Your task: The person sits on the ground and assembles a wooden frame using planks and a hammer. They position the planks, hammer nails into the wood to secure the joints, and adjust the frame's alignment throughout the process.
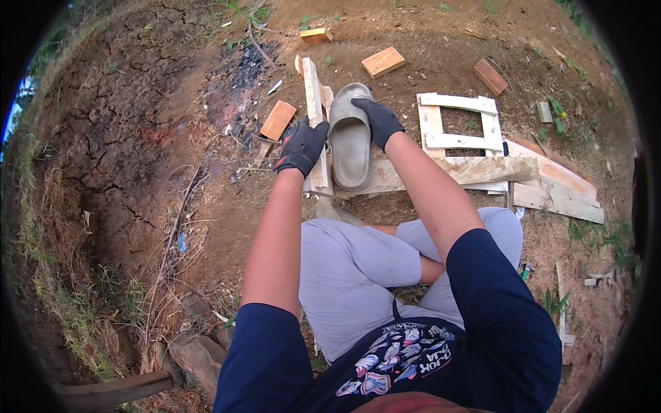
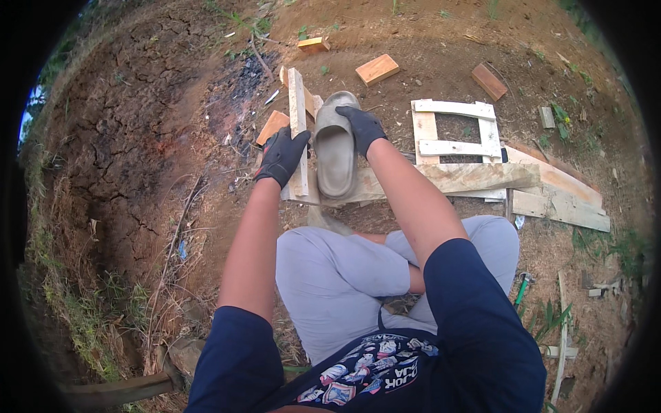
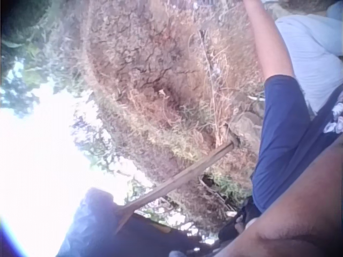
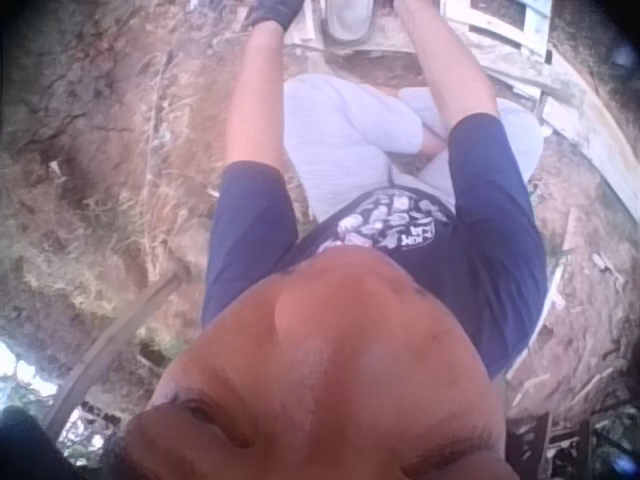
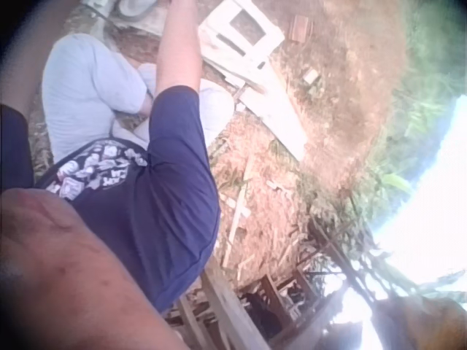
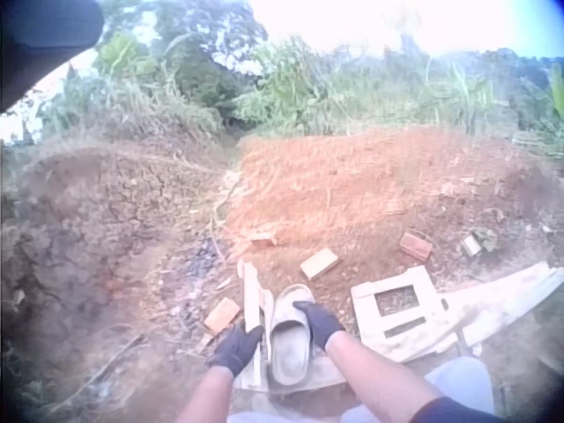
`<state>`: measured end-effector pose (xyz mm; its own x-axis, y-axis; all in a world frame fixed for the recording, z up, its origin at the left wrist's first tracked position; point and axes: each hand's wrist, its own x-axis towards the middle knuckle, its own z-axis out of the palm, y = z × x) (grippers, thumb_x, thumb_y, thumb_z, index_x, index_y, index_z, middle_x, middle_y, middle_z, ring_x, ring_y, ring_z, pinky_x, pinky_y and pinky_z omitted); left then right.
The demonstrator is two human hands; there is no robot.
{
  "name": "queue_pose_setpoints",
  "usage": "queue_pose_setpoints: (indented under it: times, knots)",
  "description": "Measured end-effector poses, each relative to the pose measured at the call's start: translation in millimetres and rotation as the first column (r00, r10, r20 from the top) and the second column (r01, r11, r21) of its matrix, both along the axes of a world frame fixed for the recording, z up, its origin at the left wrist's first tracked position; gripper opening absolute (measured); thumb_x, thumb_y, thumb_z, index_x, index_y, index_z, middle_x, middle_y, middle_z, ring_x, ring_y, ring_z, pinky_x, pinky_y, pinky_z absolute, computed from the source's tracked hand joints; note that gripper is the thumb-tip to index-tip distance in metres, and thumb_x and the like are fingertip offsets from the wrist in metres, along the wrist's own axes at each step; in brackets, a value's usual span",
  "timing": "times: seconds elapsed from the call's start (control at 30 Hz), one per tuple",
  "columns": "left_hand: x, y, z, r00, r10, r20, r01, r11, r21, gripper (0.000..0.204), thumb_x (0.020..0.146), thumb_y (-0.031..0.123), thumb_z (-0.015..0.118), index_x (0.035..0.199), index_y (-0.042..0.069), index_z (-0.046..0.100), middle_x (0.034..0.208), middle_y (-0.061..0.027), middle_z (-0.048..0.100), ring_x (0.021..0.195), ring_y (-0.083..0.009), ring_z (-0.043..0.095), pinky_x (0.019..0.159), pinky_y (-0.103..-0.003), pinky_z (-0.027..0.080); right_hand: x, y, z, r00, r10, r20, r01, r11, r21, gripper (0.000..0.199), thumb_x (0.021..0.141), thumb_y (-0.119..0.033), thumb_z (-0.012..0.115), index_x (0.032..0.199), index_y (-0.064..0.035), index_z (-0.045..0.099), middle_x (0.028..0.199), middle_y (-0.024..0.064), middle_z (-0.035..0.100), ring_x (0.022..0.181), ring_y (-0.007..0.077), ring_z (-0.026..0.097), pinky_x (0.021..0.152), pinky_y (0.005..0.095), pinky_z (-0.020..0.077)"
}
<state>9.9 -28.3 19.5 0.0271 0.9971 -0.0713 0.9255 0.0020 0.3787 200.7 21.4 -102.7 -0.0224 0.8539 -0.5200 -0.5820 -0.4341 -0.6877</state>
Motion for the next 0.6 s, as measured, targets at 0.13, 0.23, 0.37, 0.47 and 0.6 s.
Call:
queue_pose_setpoints:
  times: [0.13,0.23,0.37,0.47,0.6]
  knots:
    - [10.7,5.5,0.3,1.0,0.005,-0.009,-0.005,0.998,-0.059,0.06,0.097,0.051,0.063,0.135,0.005,0.069,0.126,-0.0247,0.073,0.121,-0.0409,0.069,0.106,-0.05,0.051,101.3,-29.6,9.3,0.976,-0.212,-0.041,0.215,0.944,0.252,0.052,0.088,-0.023,0.084,0.129,0.0035,0.066,0.115,0.016,0.073,0.097,0.0261,0.073,0.086,0.0393,0.0614]
    - [3.5,9.5,0.1,0.999,-0.025,0.02,0.027,0.998,-0.064,0.056,0.096,0.049,0.063,0.126,0.003,0.074,0.121,-0.026,0.075,0.116,-0.0427,0.071,0.101,-0.051,0.055,192.6,-104.0,56.1,0.811,-0.565,0.152,0.427,0.749,0.507,0.058,0.082,-0.02,0.088,0.128,0.0063,0.064,0.117,0.0167,0.071,0.103,0.0284,0.071,0.092,0.0373,0.0579]
    - [2.3,14.9,-2.4,1.0,-0.017,-0.015,0.016,0.999,-0.029,0.051,0.093,0.045,0.065,0.117,0.003,0.079,0.118,-0.027,0.075,0.114,-0.0428,0.073,0.099,-0.05,0.057,314.9,-232.1,99.6,-0.126,-0.687,0.716,0.42,0.617,0.665,0.084,0.07,-0.043,0.095,0.132,0.0033,0.064,0.128,0.0222,0.071,0.116,0.0376,0.07,0.103,0.0477,0.0529]
    - [10.2,23.1,-8.9,0.998,0.003,0.067,0.001,0.998,-0.068,0.051,0.092,0.042,0.066,0.121,0.002,0.078,0.124,-0.026,0.074,0.119,-0.0412,0.072,0.102,-0.049,0.057,382.5,-338.3,107.2,-0.368,-0.452,0.813,0.507,0.635,0.583,0.084,0.072,-0.045,0.094,0.136,0.0001,0.063,0.129,0.0236,0.072,0.12,0.041,0.069,0.104,0.0498,0.052]
    - [10.0,29.6,-23.0,0.996,-0.001,0.089,0.006,0.998,-0.056,0.047,0.095,0.035,0.062,0.126,0.003,0.076,0.132,-0.0246,0.072,0.124,-0.0403,0.07,0.105,-0.048,0.056,392.6,-441.0,57.3,-0.321,-0.215,0.923,0.666,0.641,0.381,0.084,0.074,-0.048,0.09,0.138,0.0008,0.064,0.132,0.0266,0.071,0.122,0.0439,0.067,0.106,0.0503,0.0513]
